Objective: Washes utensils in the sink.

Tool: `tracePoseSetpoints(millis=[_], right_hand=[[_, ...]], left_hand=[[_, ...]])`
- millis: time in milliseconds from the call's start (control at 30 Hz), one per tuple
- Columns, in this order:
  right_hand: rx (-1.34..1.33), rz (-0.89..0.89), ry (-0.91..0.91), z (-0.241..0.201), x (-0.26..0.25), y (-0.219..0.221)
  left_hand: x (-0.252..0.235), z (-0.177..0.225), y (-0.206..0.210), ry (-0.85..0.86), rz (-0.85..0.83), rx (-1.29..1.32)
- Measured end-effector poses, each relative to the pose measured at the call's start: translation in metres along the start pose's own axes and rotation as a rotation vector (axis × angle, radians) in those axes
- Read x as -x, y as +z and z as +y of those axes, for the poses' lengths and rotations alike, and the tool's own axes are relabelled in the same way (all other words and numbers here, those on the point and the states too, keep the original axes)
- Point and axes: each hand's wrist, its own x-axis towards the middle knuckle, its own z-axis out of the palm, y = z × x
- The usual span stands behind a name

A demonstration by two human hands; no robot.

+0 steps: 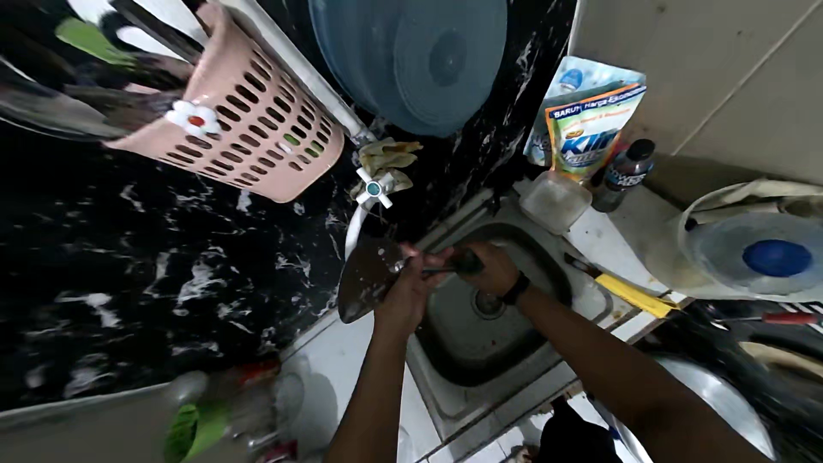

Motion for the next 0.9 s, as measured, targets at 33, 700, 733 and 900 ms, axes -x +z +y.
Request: tracePoseSetpoints(millis=[33, 700, 733, 900], right_hand=[[0.011, -0.01, 0.045, 0.008, 0.001, -0.001], [-0.06, -0.081, 0.117, 0.022, 0.012, 0.007], [-0.054, -0.08, 0.128, 0.023, 0.011, 0.007], [-0.134, -0.006, 0.35, 0.013, 0.006, 0.016]], left_hand=[[0.0, 0.002, -0.003, 0.02, -0.018, 0.024], [-0.004, 0.019, -0.015, 0.326, -0.441, 0.307], [-0.003, 0.018, -0.014, 0.322, -0.452, 0.282], [-0.004, 0.021, -0.002, 0.434, -0.617, 0.034]])
